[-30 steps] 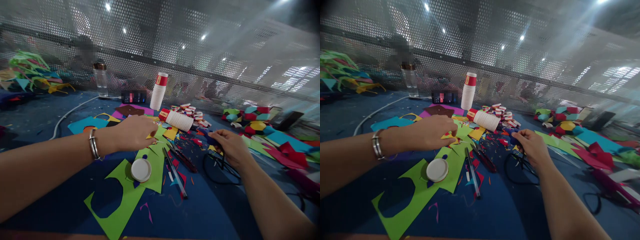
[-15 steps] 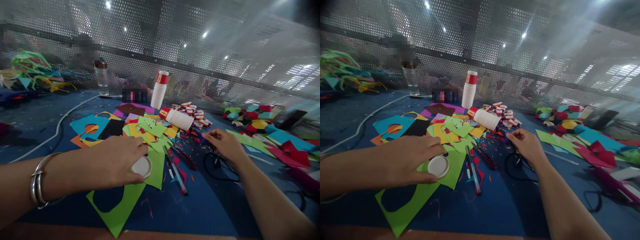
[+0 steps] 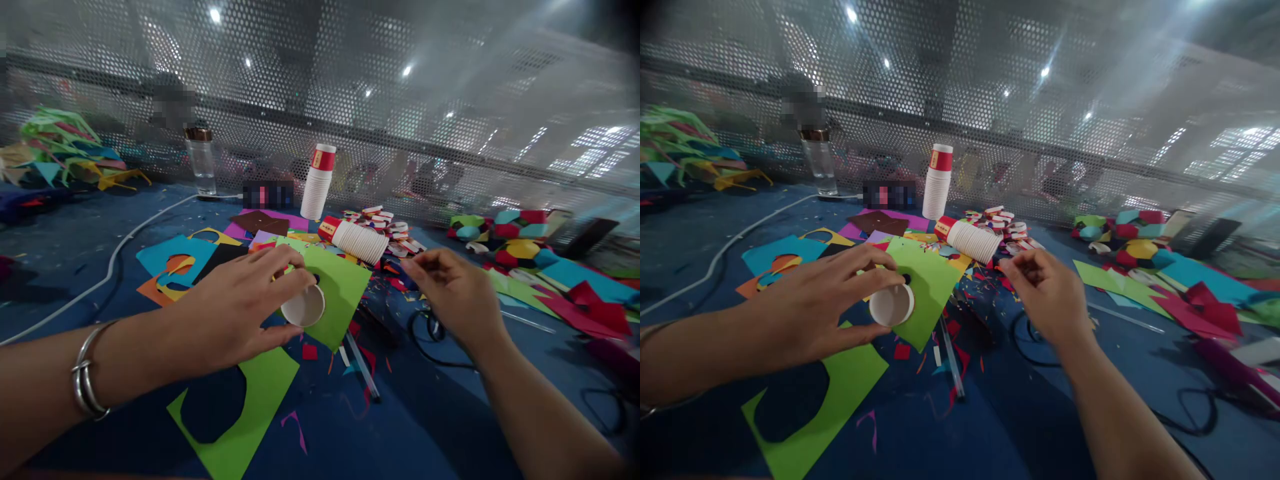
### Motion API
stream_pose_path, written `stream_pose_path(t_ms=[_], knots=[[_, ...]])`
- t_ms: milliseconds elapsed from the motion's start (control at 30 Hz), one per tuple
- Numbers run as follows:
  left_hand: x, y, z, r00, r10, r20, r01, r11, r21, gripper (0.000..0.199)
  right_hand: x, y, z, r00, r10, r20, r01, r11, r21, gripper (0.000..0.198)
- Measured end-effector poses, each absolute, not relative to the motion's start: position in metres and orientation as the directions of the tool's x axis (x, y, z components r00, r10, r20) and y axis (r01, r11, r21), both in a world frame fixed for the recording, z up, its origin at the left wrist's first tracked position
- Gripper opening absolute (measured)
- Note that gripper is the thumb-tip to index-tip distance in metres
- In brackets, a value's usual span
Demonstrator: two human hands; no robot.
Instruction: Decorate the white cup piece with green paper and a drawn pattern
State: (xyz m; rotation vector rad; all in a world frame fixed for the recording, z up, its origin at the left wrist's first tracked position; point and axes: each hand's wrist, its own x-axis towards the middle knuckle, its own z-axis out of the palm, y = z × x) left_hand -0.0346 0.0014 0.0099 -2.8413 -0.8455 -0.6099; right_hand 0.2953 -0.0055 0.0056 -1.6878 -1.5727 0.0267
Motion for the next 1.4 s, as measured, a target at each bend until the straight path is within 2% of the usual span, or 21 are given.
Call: stream_pose_path(t_ms=[67,167,233,300,433,633,867,1000,1067,1233,1333,1400], knots=[[-0.034,0.003,0.009,0.761,0.455,0.463,0.538,-0.841,-0.057,0.037,0.276,-0.01,0.007,0.094,0.924,0.37,0.767,0.169,-0.619,0.039],[-0.032,0.003,0.01,0.769,0.386,0.51,0.52,-0.842,-0.147,0.033,0.252,-0.016,0.008,-0.11,0.97,0.216,0.667,0.233,-0.708,0.048],[-0.03,0.002,0.011,0.776,0.348,0.527,0.509,-0.838,-0.197,0.033,0.239,-0.019,0.008,-0.23,0.97,0.085,0.477,0.188,-0.858,0.049],[-0.027,0.002,0.011,0.779,0.333,0.531,0.507,-0.833,-0.222,0.035,0.23,-0.021,0.007,-0.256,0.967,0.01,0.402,0.116,-0.908,0.041],[-0.024,0.003,0.008,0.8,0.334,0.499,0.498,-0.833,-0.241,0.035,0.22,-0.022,0.003,-0.307,0.952,-0.008,0.302,0.09,-0.949,0.03],[-0.022,0.008,0.006,0.799,0.33,0.503,0.518,-0.803,-0.296,0.032,0.219,-0.019,0.004,-0.294,0.952,0.08,0.195,0.141,-0.971,0.042],[-0.025,0.01,0.006,0.815,0.328,0.479,0.479,-0.846,-0.235,0.044,0.216,-0.014,-0.002,-0.315,0.949,-0.013,0.255,0.071,-0.964,0.028],[-0.023,0.014,0.002,0.81,0.308,0.499,0.434,-0.887,-0.156,0.038,0.213,-0.016,-0.009,-0.325,0.946,-0.01,0.281,0.087,-0.956,0.022],[-0.022,0.016,-0.001,0.791,0.333,0.513,0.423,-0.904,-0.065,0.041,0.212,-0.017,-0.009,-0.321,0.947,-0.003,0.282,0.093,-0.955,0.019],[-0.025,0.024,-0.002,0.668,0.555,0.495,0.48,-0.831,0.283,0.064,0.215,-0.02,-0.008,-0.262,0.965,-0.02,0.272,0.054,-0.961,0.015],[-0.028,0.035,-0.003,0.632,0.692,0.348,0.48,-0.702,0.526,0.071,0.219,-0.022,-0.008,-0.236,0.972,-0.023,0.211,0.028,-0.977,0.015],[-0.029,0.043,-0.005,0.647,0.726,0.234,0.408,-0.588,0.698,0.07,0.221,-0.023,-0.007,-0.239,0.971,-0.029,0.172,0.013,-0.985,0.016]])
